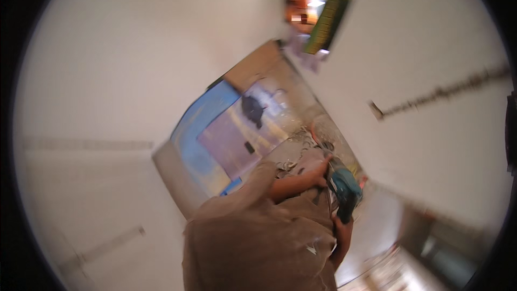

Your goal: The person uses a power drill to deepen a channel in the ceiling, occasionally touching the ceiling with their hand.

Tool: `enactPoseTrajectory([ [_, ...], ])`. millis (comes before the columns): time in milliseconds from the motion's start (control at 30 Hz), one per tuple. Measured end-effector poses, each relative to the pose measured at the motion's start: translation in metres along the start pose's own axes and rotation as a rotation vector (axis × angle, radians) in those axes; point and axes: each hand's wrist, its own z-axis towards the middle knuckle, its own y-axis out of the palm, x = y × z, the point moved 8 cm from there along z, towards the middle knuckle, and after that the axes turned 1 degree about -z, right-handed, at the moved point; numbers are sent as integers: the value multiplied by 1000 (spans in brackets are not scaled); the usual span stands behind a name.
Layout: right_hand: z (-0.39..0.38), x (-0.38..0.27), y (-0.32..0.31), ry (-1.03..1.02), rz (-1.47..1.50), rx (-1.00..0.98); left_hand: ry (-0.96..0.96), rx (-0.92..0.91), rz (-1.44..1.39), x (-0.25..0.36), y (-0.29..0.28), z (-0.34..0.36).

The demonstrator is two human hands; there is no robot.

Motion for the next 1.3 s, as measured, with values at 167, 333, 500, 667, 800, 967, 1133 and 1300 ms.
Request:
enactPoseTrajectory([
  [167, -3, 9, -14, -17, -83, -27, 36, 330, -148, -21, -5, -22],
  [333, -7, -13, -14, 66, -141, -188, 132, 159, -291, -31, -7, -21],
  [500, 13, -28, -16, 72, -177, -264, 118, 218, -364, -31, -8, -14],
  [667, 16, -33, -29, 50, -187, -291, 181, 168, -356, -33, 6, -11],
  [800, 11, -22, -40, 94, -134, -250, 166, 132, -269, -39, 12, -11],
  [967, -2, 4, -47, 69, 36, -206, 176, 251, -114, -40, -3, -10],
  [1133, 1, 31, -50, 167, 58, -207, 267, 406, 256, -35, -29, 13],
  [1300, 15, 8, -67, 29, 249, -128, 41, 101, 0, -59, 4, 40],
])
